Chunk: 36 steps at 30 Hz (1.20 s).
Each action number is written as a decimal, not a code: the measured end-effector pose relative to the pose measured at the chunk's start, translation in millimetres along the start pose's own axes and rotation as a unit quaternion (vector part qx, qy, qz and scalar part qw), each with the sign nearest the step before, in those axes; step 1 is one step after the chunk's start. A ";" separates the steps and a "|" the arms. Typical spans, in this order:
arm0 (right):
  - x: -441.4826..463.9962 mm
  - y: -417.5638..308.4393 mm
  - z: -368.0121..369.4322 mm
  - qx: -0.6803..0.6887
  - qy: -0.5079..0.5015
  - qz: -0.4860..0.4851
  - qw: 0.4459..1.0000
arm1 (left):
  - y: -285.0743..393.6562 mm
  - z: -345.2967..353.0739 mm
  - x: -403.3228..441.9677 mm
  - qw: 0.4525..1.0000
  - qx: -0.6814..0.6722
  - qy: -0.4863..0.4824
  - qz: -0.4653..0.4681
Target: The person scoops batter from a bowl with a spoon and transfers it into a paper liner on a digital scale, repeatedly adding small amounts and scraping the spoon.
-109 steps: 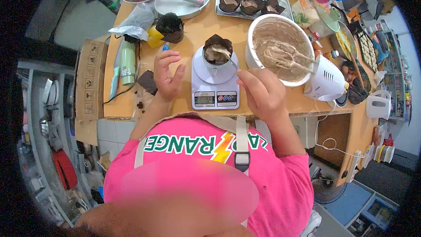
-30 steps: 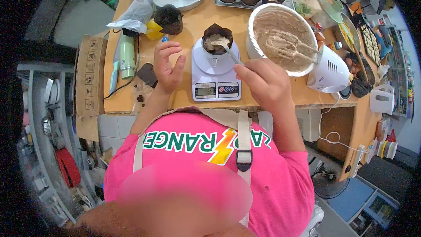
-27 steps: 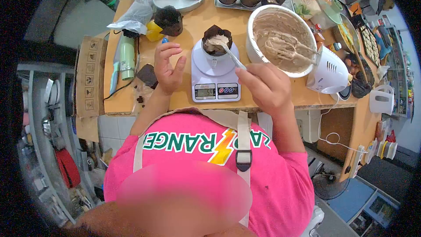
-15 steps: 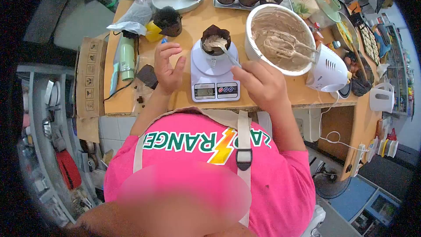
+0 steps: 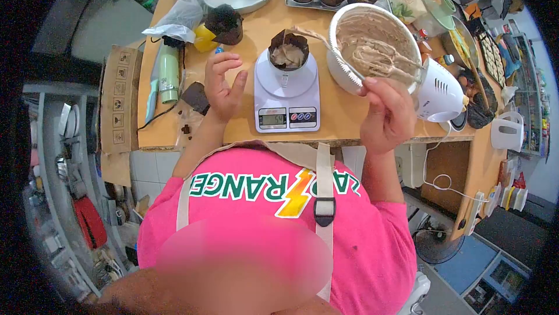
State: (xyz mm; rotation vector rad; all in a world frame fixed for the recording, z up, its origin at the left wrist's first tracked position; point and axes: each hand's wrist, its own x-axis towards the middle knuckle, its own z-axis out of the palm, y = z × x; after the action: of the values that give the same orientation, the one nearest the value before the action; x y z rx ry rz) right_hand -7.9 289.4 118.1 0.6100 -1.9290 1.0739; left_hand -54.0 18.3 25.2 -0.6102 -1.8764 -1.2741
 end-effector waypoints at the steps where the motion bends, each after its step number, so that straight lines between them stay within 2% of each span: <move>1: -0.8 -0.1 0.9 0.022 0.020 0.021 0.999 | 0.5 0.1 -0.2 1.000 -0.003 -0.001 -0.001; 6: -3.3 0.9 0.9 0.059 0.046 0.048 0.996 | 1.9 -0.3 -0.9 1.000 -0.003 0.001 -0.007; 11: -4.8 1.7 -4.8 0.043 0.005 0.035 0.998 | 1.0 -0.1 0.3 1.000 -0.001 0.002 0.009; 15: -4.4 1.4 -3.3 0.041 0.009 0.033 0.999 | 0.3 -0.1 -1.0 1.000 -0.008 0.000 0.004; 20: 4.1 -5.7 4.5 -0.024 -0.093 0.000 0.995 | 1.7 0.0 0.3 1.000 -0.014 0.001 -0.001; 24: 9.4 -12.3 13.6 -0.035 -0.123 -0.036 0.991 | 2.2 -0.4 0.0 1.000 -0.010 -0.002 0.000; 26: 12.6 -12.5 18.1 -0.057 -0.218 -0.062 0.972 | 2.7 -0.2 -0.9 1.000 -0.011 -0.003 0.002; 29: 11.0 -12.1 20.4 -0.043 -0.168 -0.090 0.981 | 1.7 -0.7 -0.7 1.000 -0.009 -0.004 -0.002; 32: 12.6 -9.2 23.1 -0.060 -0.192 -0.101 0.974 | 2.7 -1.1 -0.3 1.000 -0.009 -0.003 -0.004; 36: 10.2 -9.2 19.6 -0.069 -0.168 -0.110 0.977 | 3.1 -1.3 2.3 1.000 -0.001 -0.008 0.001</move>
State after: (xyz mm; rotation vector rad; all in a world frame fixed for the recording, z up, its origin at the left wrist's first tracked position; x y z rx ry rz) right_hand -15.1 267.7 125.0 0.9487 -2.1406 0.7244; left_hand -52.7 18.2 29.0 -0.6246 -1.8863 -1.2741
